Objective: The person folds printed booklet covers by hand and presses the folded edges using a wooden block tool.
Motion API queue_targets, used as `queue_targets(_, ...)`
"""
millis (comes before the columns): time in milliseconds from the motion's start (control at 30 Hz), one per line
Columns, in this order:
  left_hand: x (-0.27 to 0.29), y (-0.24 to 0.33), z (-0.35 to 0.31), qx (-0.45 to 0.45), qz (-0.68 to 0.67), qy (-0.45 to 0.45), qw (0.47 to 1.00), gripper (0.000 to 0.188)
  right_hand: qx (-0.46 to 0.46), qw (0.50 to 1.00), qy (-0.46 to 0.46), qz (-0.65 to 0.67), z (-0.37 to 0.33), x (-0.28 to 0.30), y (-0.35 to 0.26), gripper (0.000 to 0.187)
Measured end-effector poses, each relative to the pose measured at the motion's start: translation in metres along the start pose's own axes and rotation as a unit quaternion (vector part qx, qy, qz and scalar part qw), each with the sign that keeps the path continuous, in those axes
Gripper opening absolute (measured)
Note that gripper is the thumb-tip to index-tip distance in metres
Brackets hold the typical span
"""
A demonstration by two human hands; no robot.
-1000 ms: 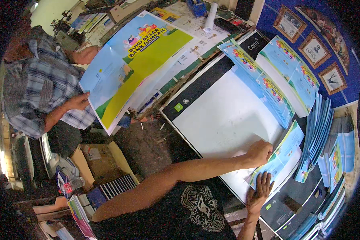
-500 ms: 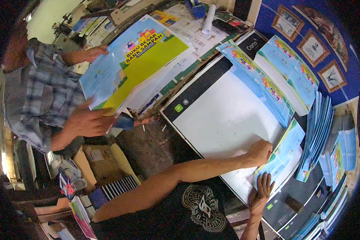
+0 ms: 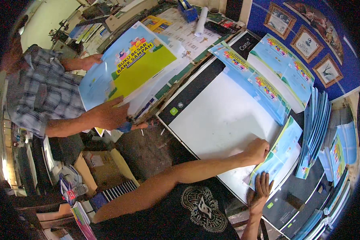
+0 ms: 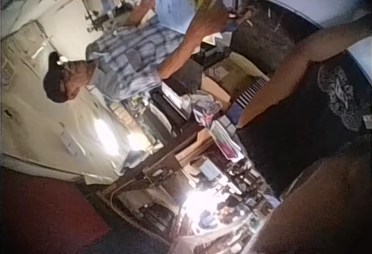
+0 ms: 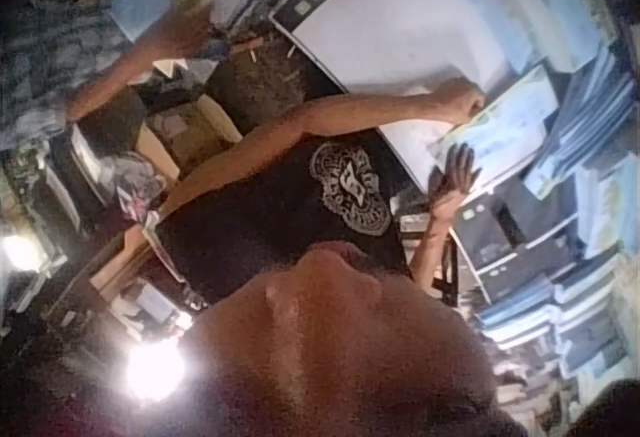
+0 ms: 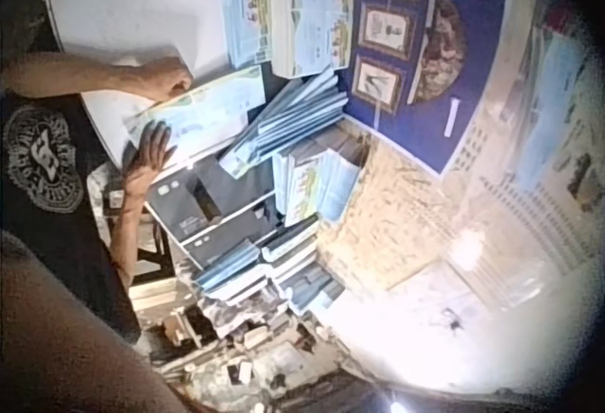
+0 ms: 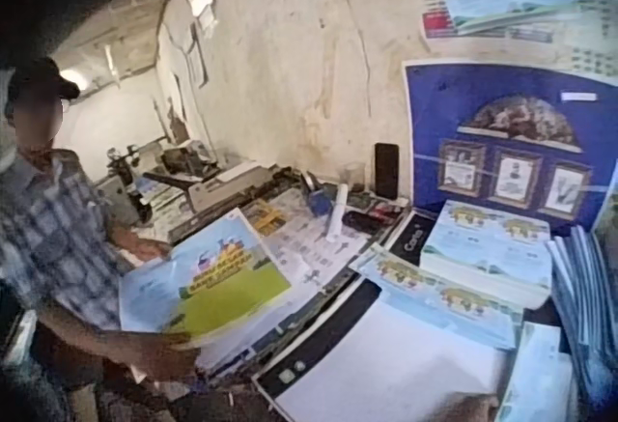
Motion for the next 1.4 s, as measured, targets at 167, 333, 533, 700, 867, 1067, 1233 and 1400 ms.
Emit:
queue_targets(167,0.0,0.004,-0.003,0.024,0.004,-0.01,1.0,0.004,0.0,1.0,-0.001,0.004,-0.004,-0.001,0.002,0.053)
queue_targets(333,-0.013,0.005,0.001,-0.021,0.005,-0.023,1.0,0.005,-0.029,1.0,-0.005,0.007,-0.011,0.004,-0.001,0.054)
queue_targets(533,0.01,-0.002,0.007,0.064,0.018,-0.119,0.991,0.016,-0.005,0.999,-0.027,0.023,0.0,0.006,-0.007,0.06)
queue_targets(700,0.007,0.005,0.014,0.103,-0.01,-0.135,0.985,0.014,-0.004,0.999,-0.002,0.039,-0.002,0.013,0.004,0.064)
queue_targets(867,0.002,0.019,0.014,0.157,-0.015,-0.132,0.979,0.011,-0.013,0.999,0.011,0.047,-0.007,0.01,0.011,0.062)
queue_targets(1067,0.0,0.024,0.011,0.188,-0.004,-0.133,0.973,0.014,-0.005,0.995,0.038,0.092,-0.012,0.008,0.016,0.056)
queue_targets(1233,0.001,0.029,0.008,0.23,0.009,-0.116,0.966,0.014,-0.022,0.991,0.053,0.118,-0.012,0.006,0.017,0.055)
queue_targets(1400,0.002,0.023,0.007,0.219,-0.002,-0.122,0.968,0.014,-0.011,0.993,0.063,0.102,-0.014,0.0,0.016,0.05)
Point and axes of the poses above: each hand's wrist, its own z-axis towards the middle knuckle, its own x-axis out of the back of the hand, y = z × x, the point moved 6 cm from there along z, towards the middle knuckle, and after that the axes turned 9 degrees about -z, right-handed, at the moved point
